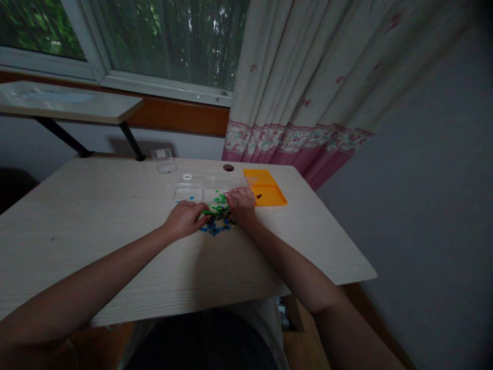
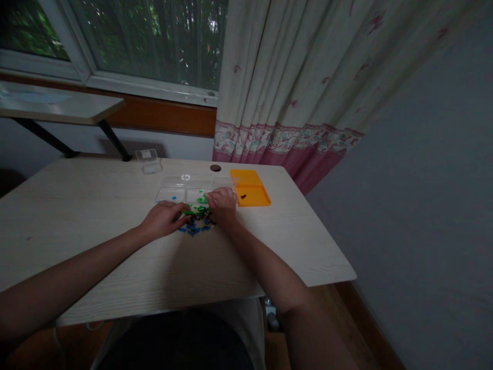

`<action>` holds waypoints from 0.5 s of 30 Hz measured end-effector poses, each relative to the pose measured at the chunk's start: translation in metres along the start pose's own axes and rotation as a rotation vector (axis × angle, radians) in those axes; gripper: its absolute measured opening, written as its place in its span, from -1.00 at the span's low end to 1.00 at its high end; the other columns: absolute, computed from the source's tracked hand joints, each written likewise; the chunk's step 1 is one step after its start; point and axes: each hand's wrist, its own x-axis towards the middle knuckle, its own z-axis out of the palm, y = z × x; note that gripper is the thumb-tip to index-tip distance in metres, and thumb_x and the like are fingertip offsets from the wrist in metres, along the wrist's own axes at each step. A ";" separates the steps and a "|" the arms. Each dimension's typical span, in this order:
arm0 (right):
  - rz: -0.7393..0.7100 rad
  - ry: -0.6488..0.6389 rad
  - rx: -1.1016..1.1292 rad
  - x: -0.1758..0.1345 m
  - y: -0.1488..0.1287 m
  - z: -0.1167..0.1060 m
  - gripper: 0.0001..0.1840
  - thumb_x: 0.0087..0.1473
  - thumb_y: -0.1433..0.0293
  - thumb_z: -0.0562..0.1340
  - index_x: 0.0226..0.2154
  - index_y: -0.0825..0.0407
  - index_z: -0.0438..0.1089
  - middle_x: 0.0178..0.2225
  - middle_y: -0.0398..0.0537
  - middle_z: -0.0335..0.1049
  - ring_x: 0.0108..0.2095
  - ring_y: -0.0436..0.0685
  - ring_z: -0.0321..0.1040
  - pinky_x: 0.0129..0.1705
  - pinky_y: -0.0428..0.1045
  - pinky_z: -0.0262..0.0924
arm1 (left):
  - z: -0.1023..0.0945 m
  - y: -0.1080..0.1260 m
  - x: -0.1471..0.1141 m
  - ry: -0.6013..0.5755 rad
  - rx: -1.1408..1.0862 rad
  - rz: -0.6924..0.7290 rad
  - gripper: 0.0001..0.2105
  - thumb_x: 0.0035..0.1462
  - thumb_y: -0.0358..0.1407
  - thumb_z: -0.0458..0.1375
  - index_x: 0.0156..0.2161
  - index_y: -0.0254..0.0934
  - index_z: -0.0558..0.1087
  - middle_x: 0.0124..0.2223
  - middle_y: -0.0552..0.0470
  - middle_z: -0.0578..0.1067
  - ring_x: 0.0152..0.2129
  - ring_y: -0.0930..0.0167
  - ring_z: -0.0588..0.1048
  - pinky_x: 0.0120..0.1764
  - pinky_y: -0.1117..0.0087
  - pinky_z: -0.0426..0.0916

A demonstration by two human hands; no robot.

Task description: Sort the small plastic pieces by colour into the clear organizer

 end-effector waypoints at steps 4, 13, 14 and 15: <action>0.014 -0.004 0.006 0.000 -0.002 -0.001 -0.81 0.20 0.27 0.21 -0.33 -0.06 0.53 -0.26 -0.10 0.47 -0.15 0.11 0.23 -0.04 0.06 0.05 | -0.001 0.001 -0.001 -0.011 0.007 0.002 -0.73 0.19 -0.17 0.05 -0.07 -0.21 0.45 -0.36 -0.01 0.56 -0.32 0.26 0.55 -0.17 0.27 0.35; 0.004 -0.015 0.022 0.001 -0.002 -0.002 -0.81 0.20 0.28 0.21 -0.35 -0.06 0.53 -0.29 -0.09 0.47 -0.17 0.12 0.24 -0.05 0.08 0.06 | -0.003 -0.001 -0.002 -0.008 -0.001 -0.031 -0.73 0.15 -0.24 0.03 -0.07 -0.22 0.45 -0.31 -0.03 0.59 -0.31 0.26 0.57 -0.16 0.26 0.37; -0.002 -0.010 0.026 0.000 -0.001 -0.001 -0.80 0.20 0.27 0.20 -0.35 -0.07 0.53 -0.29 -0.09 0.47 -0.17 0.12 0.24 -0.05 0.08 0.06 | -0.003 -0.002 -0.002 -0.006 -0.002 -0.031 -0.74 0.16 -0.23 0.03 -0.08 -0.22 0.45 -0.32 -0.03 0.59 -0.32 0.26 0.57 -0.17 0.27 0.37; -0.007 -0.004 0.029 0.000 0.000 -0.001 -0.80 0.20 0.27 0.20 -0.36 -0.07 0.53 -0.29 -0.09 0.47 -0.17 0.12 0.24 -0.05 0.08 0.06 | -0.003 -0.002 -0.003 -0.004 -0.003 -0.031 -0.74 0.18 -0.22 0.03 -0.09 -0.21 0.45 -0.33 -0.02 0.59 -0.33 0.27 0.57 -0.17 0.28 0.37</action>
